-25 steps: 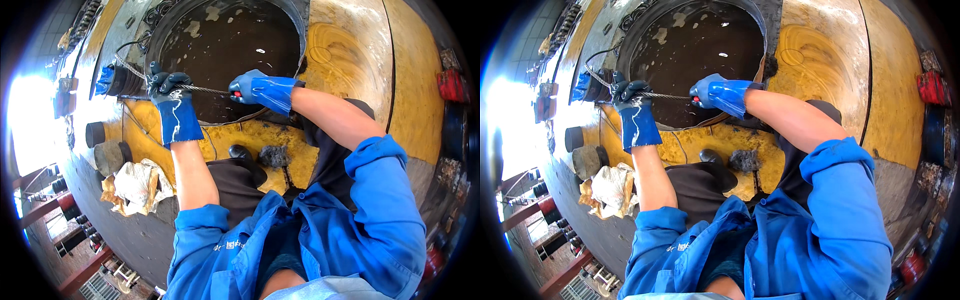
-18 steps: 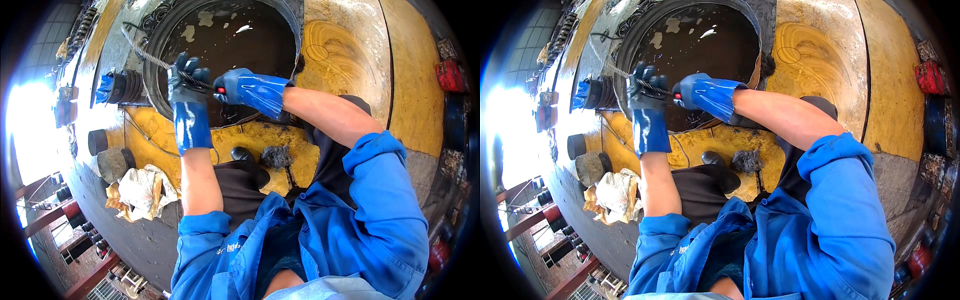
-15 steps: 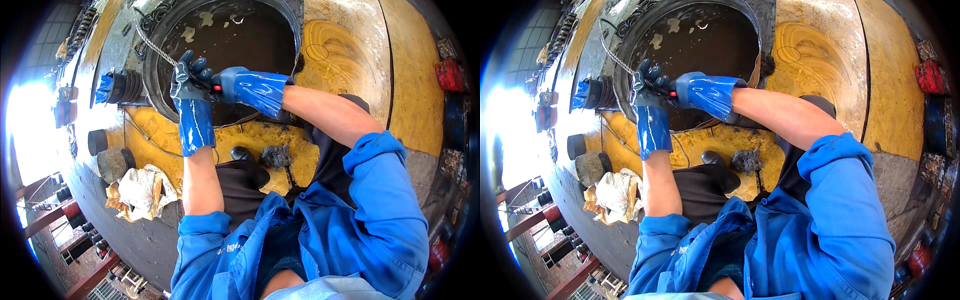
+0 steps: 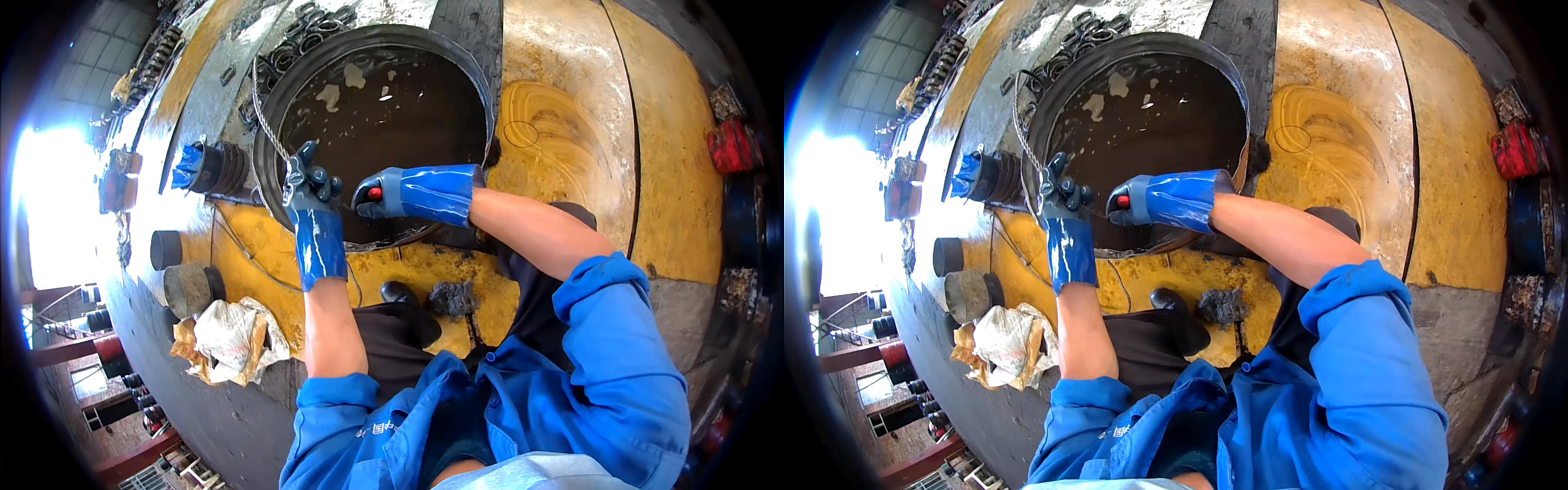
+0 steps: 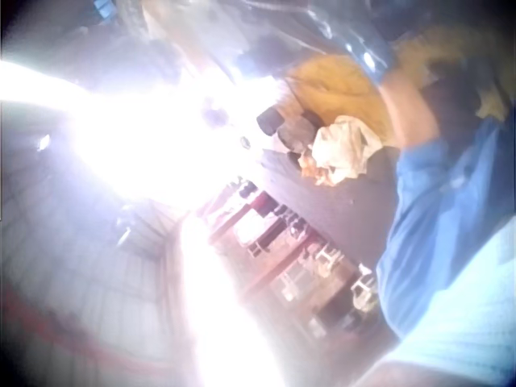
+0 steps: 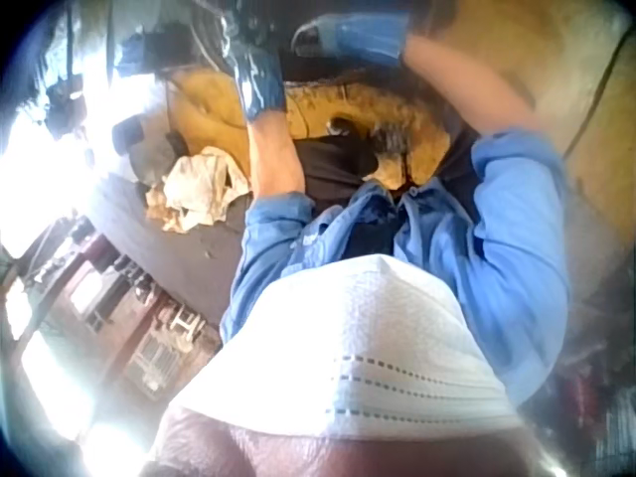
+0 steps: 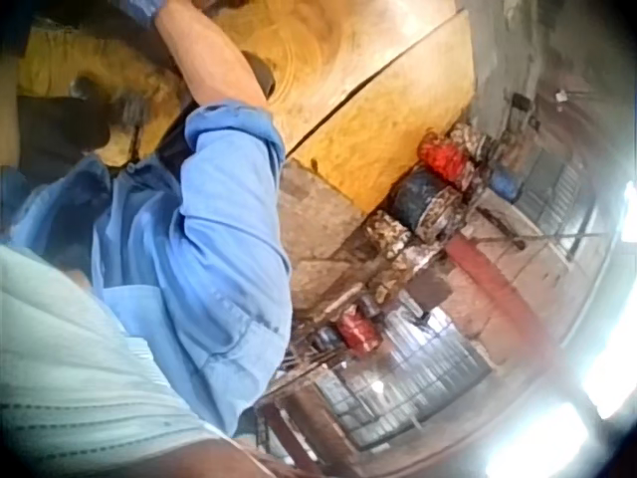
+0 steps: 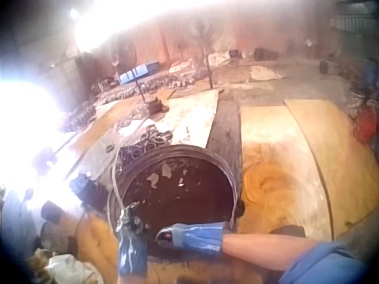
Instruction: The person cleans a metal ring using a brush inside a bucket of liquid, rotating the ring to reach all sides.
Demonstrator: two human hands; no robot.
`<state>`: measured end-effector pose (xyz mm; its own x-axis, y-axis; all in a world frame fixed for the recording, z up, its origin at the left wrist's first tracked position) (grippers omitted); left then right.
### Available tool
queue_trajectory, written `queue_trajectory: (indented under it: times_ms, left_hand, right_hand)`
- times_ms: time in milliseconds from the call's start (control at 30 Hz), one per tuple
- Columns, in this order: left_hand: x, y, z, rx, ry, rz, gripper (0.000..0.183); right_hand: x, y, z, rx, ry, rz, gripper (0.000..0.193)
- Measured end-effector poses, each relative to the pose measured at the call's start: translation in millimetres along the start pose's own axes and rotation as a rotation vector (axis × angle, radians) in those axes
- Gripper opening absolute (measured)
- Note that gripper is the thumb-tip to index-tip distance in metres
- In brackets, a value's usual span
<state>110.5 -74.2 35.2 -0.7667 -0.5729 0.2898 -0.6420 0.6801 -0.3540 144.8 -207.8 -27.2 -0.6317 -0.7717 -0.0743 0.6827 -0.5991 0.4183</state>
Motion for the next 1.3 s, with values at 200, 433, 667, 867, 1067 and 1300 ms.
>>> queue_trajectory:
  times_ms: [200, 433, 667, 867, 1067, 1300]
  left_hand:
    - [3.0, 0.7, -19.8, 0.111, -0.054, -0.024, 0.036]
    - [-32.8, 35.4, -37.6, 0.408, -0.013, 0.192, 0.035]
    - [-11.4, 18.8, -52.4, 0.702, 0.004, 0.306, 0.025]
    - [-23.2, 29.2, -53.7, 0.739, 0.047, 0.417, 0.03]
    - [-36.2, 34.3, -41.8, 0.691, 0.143, 0.505, 0.034]
    - [-29.3, 25.2, -45.6, 0.733, 0.185, 0.601, 0.034]
  right_hand:
    - [10.9, 27.6, 10.4, -0.121, -0.238, -0.009, 0.02]
    - [-13.6, 80.1, -23.7, -0.307, -0.39, -0.202, 0.027]
    - [-2.4, 78.3, -22.4, -0.33, -0.449, -0.184, 0.032]
    - [-1.5, 65.6, 5.1, -0.233, -0.288, -0.181, 0.028]
    - [-0.9, 63.9, -4.6, -0.366, -0.301, -0.166, 0.028]
    - [2.4, 61.8, -16.8, -0.376, -0.344, -0.169, 0.027]
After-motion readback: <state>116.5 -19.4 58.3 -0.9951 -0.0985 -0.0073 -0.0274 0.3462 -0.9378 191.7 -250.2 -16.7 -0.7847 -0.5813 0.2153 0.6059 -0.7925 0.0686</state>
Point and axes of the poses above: each hand's wrist, its own x-axis away from the middle knuckle, its own y-axis out of the back of the hand, z = x × y, the point moved 6 cm from there along -x, towards the middle knuckle, and after that the axes turned 7 degrees about -z, right-handed, at the moved point
